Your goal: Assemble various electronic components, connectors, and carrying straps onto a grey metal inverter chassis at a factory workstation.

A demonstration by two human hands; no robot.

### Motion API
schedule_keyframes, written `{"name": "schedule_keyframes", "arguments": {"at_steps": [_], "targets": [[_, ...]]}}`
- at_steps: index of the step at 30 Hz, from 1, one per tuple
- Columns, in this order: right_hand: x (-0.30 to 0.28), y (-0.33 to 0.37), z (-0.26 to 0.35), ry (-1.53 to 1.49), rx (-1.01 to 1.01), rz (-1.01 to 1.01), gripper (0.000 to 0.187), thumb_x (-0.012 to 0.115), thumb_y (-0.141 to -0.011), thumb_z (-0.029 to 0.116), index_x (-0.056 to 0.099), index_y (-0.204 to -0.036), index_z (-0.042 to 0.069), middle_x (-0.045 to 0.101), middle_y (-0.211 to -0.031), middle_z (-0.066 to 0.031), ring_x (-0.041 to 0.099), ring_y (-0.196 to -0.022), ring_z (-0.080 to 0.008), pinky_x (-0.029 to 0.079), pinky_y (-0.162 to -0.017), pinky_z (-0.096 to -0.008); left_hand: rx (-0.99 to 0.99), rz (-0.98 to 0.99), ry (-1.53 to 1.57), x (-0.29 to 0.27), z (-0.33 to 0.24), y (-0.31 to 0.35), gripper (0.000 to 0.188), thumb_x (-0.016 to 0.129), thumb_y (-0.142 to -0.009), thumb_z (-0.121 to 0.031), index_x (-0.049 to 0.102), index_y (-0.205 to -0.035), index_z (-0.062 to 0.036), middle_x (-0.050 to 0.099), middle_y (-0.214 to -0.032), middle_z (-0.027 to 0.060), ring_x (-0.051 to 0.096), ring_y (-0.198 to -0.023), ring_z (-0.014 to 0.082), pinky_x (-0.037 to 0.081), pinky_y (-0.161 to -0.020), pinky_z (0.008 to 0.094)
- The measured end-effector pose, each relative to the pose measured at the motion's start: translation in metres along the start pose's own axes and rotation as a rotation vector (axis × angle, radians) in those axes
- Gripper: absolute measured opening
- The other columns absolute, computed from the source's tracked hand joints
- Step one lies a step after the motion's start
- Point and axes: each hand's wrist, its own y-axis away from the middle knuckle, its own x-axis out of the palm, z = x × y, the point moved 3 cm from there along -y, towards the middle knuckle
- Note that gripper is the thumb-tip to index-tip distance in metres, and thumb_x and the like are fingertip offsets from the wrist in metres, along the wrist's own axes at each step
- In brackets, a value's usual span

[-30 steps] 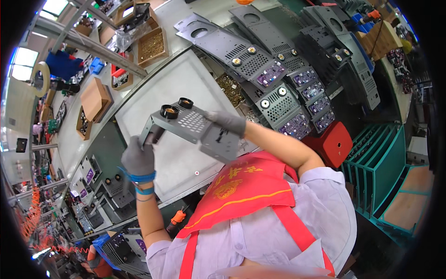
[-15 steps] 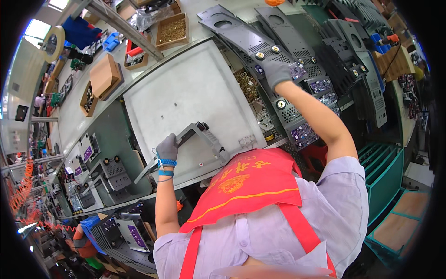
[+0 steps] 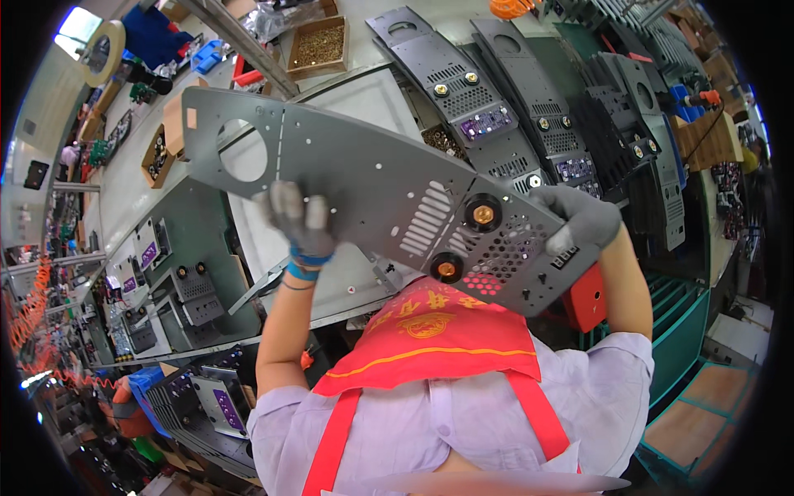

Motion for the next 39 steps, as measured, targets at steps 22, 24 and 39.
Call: {"name": "schedule_keyframes", "arguments": {"at_steps": [22,24,39], "targets": [[0.024,-0.233,-0.308,0.333,0.017,-0.522,0.030,0.046,-0.093,0.023,0.059,-0.111,0.003,0.065,-0.093,-0.0105,0.062,-0.084,-0.0209,0.048,-0.075,-0.0314,-0.660,0.757,0.026,0.066,0.011,0.099,0.010,0.062,-0.075,-0.014,0.064,-0.085,-0.0140,0.066,-0.082,0.0107,0.065,-0.082,0.0287,0.049,-0.075,0.0421],[0.023,-0.231,-0.291,0.429,-0.030,-0.412,0.030,0.047,-0.091,0.019,0.058,-0.110,-0.001,0.065,-0.094,-0.0134,0.061,-0.084,-0.0227,0.047,-0.077,-0.0338,-0.669,0.735,-0.070,0.046,0.004,0.108,0.014,0.063,-0.076,-0.015,0.065,-0.089,-0.0137,0.066,-0.088,0.0114,0.064,-0.087,0.0280,0.049,-0.079,0.0414],[0.034,-0.221,-0.310,1.048,-0.434,0.069,0.021,0.050,-0.088,0.011,0.061,-0.105,0.005,0.061,-0.089,-0.0064,0.060,-0.076,-0.0194,0.048,-0.066,-0.0226,-1.944,-2.025,0.730,-0.327,0.071,0.445,0.040,0.029,-0.100,-0.021,0.042,-0.129,0.0035,0.044,-0.137,0.0197,0.044,-0.126,0.0339,0.038,-0.103,0.0542]]}}
